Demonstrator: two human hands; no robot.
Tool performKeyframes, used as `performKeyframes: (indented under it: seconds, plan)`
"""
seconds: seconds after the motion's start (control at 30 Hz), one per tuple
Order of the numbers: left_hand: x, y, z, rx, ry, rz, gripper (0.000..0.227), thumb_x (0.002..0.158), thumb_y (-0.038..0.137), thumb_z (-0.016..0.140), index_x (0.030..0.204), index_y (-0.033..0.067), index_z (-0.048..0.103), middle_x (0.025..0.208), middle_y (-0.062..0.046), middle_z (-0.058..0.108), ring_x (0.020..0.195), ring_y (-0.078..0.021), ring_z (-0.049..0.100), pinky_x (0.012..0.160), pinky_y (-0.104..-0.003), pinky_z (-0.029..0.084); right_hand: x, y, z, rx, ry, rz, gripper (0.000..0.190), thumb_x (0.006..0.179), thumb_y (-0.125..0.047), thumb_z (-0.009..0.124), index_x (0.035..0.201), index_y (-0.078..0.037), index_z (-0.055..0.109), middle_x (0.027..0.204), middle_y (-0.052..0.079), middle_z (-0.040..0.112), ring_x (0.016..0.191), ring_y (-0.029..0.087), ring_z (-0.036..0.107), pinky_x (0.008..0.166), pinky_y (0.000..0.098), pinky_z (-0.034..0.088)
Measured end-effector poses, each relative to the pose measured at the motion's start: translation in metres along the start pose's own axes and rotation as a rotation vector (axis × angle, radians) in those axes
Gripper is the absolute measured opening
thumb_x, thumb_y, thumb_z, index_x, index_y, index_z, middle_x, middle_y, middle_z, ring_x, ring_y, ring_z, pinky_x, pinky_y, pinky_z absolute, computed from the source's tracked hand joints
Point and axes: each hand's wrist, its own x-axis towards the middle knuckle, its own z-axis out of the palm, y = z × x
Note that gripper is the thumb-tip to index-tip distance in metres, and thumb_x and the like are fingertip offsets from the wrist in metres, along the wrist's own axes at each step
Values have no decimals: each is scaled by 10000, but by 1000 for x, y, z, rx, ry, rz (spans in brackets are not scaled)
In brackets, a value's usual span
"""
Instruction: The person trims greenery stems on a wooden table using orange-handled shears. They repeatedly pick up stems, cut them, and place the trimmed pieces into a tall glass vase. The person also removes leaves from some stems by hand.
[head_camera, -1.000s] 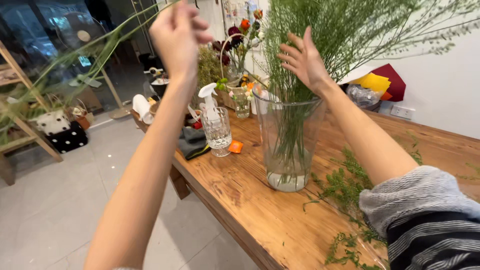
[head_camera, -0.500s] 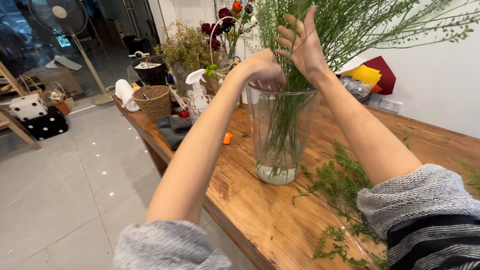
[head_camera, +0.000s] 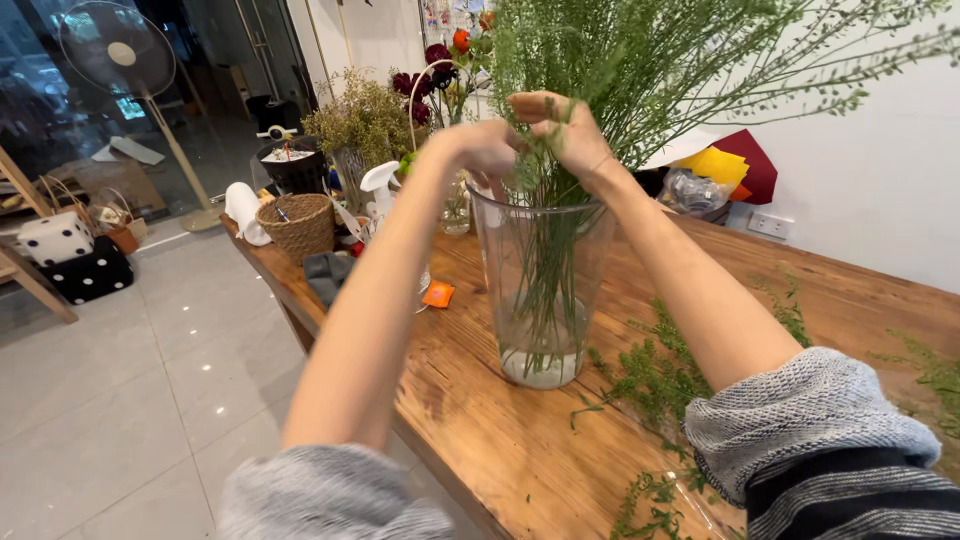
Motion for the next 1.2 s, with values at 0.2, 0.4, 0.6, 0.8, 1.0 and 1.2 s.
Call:
performKeyframes:
  seconds: [0.2, 0.4, 0.6, 0.8, 1.0, 1.2]
  plan:
    - [-5, -37, 27, -414, 32, 348, 296, 944, 293, 682, 694, 202, 552, 672, 89, 500, 575, -42, 399, 565, -194, 385, -6, -4, 11, -282, -67, -59, 511, 844, 129, 530, 1297, -96, 593, 1368, 96, 629, 1268, 241, 608, 1099, 371, 533]
    - [-16, -5, 54, -229, 305, -78, 438, 1007, 220, 609, 1386, 48, 476, 938, -73, 695, 716, -135, 693, 660, -273, 622, -26, 9, -16, -220, -142, -355, 545, 991, -362, 649, 1437, -91, 489, 1382, 178, 589, 1306, 306, 579, 1072, 452, 512]
    - [30, -57, 79, -387, 669, 458, 166, 802, 188, 706, 933, 118, 778, 714, -13, 741, 559, -118, 733, 467, -251, 522, -217, -116, -43, -402, -106, -145, 606, 1034, -125, 540, 1551, -40, 235, 1591, 253, 345, 1491, 337, 350, 1189, 452, 378]
    - [-95, -39, 221, -698, 1619, 366, 427, 1023, -49, 583, 1394, 114, 446, 1243, -179, 733, 1185, -268, 725, 1005, -365, 542, -424, -185, -151, -1008, -29, 509, 316, 957, -248, 611, 1192, -91, 752, 1242, 45, 751, 1138, 170, 691, 1003, 330, 477]
    - [-105, -11, 452, -454, 685, -100, 755, 1012, 526, 400, 1549, 10, 271, 1588, -290, 292, 1483, -446, 224, 1174, -568, 153, -663, -207, -202, -1168, 167, 728, 290, 929, -233, 670, 1183, -130, 764, 1142, 3, 800, 1164, 108, 695, 1027, 276, 476]
    - [-121, 89, 455, -254, 295, -164, 869, 987, 672, 144, 1594, 54, 87, 1665, -193, 106, 1530, -369, 81, 1242, -519, -3, -706, -191, -101, -1014, 180, 760, 787, 825, -406, 692, 1500, -88, 440, 1562, 126, 455, 1426, 270, 423, 1179, 479, 313]
